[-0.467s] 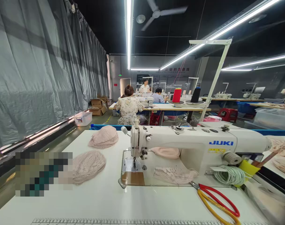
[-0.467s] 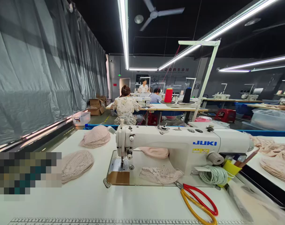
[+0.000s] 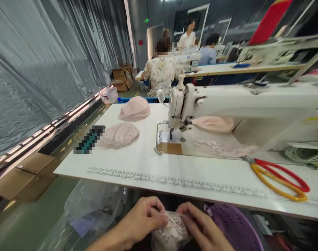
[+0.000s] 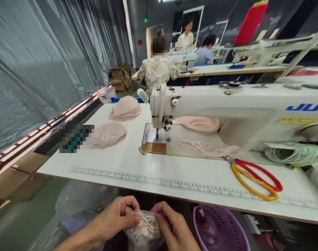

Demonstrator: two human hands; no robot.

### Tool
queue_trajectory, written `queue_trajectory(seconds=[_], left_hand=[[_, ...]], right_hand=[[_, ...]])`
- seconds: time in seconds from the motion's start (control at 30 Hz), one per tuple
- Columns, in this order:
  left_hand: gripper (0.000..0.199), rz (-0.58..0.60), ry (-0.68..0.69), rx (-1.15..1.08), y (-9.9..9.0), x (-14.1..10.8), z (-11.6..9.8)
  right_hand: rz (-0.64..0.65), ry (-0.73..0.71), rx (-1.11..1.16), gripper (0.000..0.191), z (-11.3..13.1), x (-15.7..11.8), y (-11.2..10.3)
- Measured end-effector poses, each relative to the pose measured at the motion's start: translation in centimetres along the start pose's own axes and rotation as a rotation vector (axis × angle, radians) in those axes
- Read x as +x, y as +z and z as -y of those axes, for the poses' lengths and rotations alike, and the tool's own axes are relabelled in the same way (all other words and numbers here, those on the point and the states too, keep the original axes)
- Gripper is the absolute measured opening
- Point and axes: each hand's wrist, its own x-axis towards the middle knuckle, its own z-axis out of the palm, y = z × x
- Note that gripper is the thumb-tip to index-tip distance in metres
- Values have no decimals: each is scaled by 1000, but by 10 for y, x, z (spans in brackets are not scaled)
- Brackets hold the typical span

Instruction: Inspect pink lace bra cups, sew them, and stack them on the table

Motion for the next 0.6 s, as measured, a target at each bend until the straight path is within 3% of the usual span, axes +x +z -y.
queue_trajectory(seconds=[0.13, 0.33, 0.6], left_hand=[[64, 19, -73, -93, 0, -4, 2], [57, 34, -97, -89, -3, -3, 2], [52, 168, -98, -216, -1, -4, 9]], right_hand=[[47, 113, 152, 36, 2, 5, -4], [229, 170, 349, 46, -1, 8, -6], [251, 186, 385, 45, -7, 8, -12]])
